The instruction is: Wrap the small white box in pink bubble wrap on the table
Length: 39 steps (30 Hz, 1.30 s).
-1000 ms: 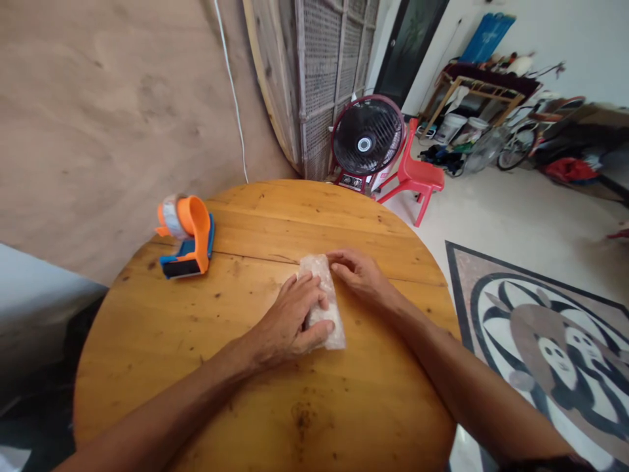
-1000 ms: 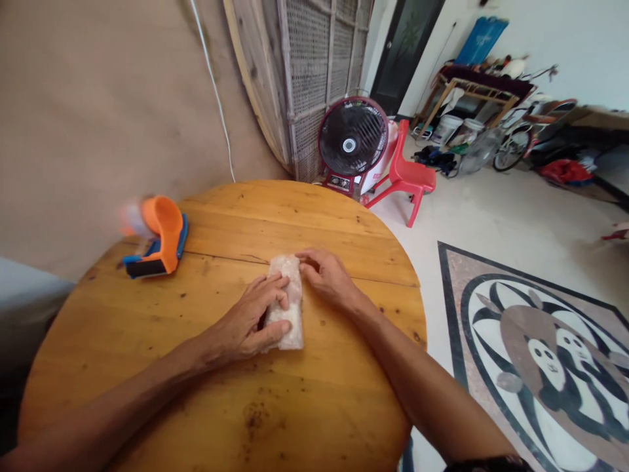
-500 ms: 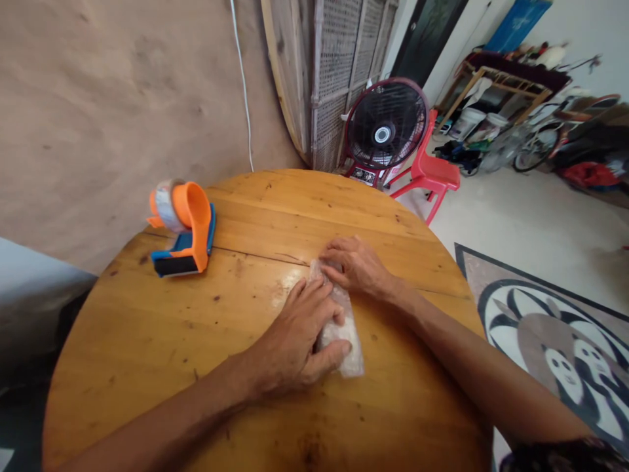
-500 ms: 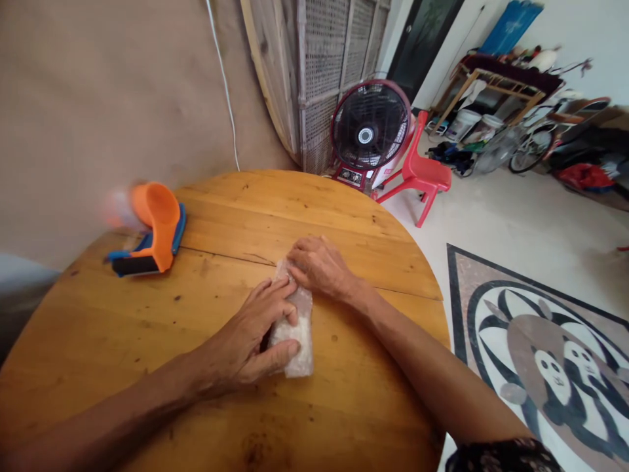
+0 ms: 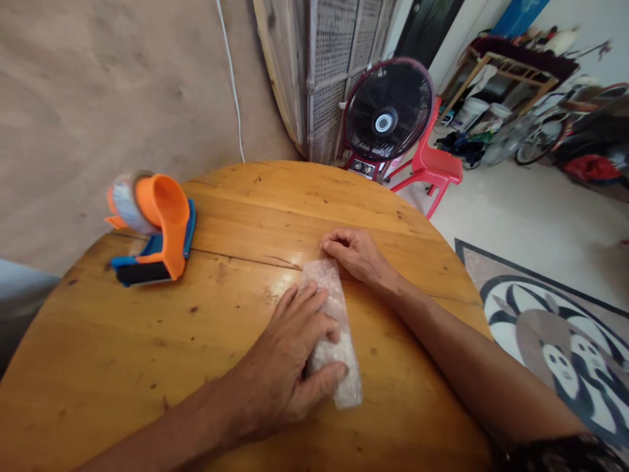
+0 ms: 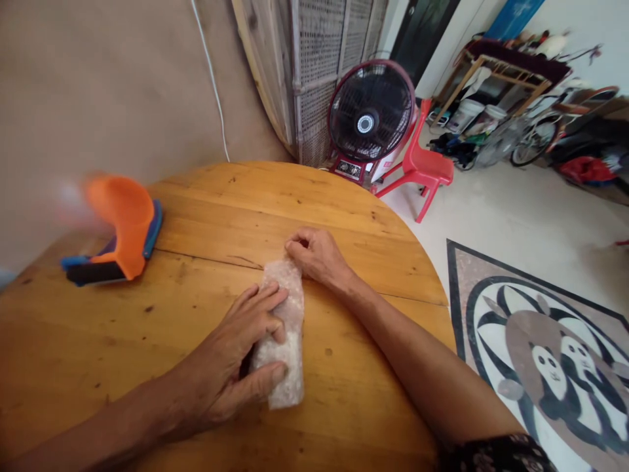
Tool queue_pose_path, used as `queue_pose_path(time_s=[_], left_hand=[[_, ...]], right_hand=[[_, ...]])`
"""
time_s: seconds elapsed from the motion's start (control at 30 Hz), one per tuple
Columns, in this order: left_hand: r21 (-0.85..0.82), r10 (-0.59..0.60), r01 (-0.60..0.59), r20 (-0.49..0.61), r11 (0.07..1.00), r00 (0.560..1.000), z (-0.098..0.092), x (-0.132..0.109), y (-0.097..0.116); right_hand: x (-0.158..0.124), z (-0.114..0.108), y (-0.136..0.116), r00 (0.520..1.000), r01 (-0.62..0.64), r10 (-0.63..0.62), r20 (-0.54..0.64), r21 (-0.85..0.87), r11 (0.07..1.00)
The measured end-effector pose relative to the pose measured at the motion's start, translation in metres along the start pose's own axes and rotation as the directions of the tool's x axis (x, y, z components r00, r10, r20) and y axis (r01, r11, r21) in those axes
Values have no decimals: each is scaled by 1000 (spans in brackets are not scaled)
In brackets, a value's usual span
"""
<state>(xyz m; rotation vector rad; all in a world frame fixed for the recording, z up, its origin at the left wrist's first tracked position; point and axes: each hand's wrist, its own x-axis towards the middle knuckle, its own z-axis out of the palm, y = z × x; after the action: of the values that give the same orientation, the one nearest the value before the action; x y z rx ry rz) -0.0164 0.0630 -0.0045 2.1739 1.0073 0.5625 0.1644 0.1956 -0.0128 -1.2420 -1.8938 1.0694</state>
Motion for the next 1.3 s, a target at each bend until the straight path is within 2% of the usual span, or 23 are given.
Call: queue_pose_path(time_s=[0.13, 0.3, 0.43, 0.53, 0.63, 0.73, 0.83, 0.93, 1.0, 1.1, 1.2, 1.3], left_hand=[[8, 4, -3, -13, 1000, 1000, 2, 0, 0], [19, 18, -18, -2, 1000, 1000, 2, 1, 0], [14, 10, -10, 2, 1000, 1000, 1, 1, -1], [13, 14, -14, 5, 1000, 1000, 1, 2, -1], [14, 20, -20, -3, 1000, 1000, 1, 2, -1], [8, 24, -24, -10, 1000, 1000, 0, 2, 0], [5, 34, -34, -14, 999, 999, -3, 3, 1], [10, 35, -35, -10, 999, 999, -5, 3, 3], [12, 32, -32, -2, 999, 999, -5, 3, 3], [6, 30, -30, -4, 1000, 1000, -4, 2, 2], [-5, 28, -28, -19, 1000, 999, -3, 1, 2], [1, 41, -41, -23, 999, 999, -4, 0, 3]], right_hand=[[3, -2, -2, 997, -79, 79, 2, 105, 991], [4, -8, -7, 986, -159, 141, 91, 244, 956], [14, -17, -15, 964, -219, 193, 184, 135, 966], [28, -26, -24, 893, -310, 294, 341, -8, 951], [38, -32, -29, 845, -340, 348, 406, -96, 936], [40, -35, -27, 845, -329, 337, 415, -93, 940], [37, -40, -24, 827, -318, 294, 479, -33, 948], [35, -46, -27, 794, -357, 282, 539, 37, 933], [34, -48, -30, 786, -398, 308, 536, 56, 916], [33, -49, -35, 800, -414, 333, 500, 57, 908], [26, -51, -39, 879, -327, 262, 399, 102, 940], [-1, -55, -48, 962, -182, 158, 224, 92, 979]])
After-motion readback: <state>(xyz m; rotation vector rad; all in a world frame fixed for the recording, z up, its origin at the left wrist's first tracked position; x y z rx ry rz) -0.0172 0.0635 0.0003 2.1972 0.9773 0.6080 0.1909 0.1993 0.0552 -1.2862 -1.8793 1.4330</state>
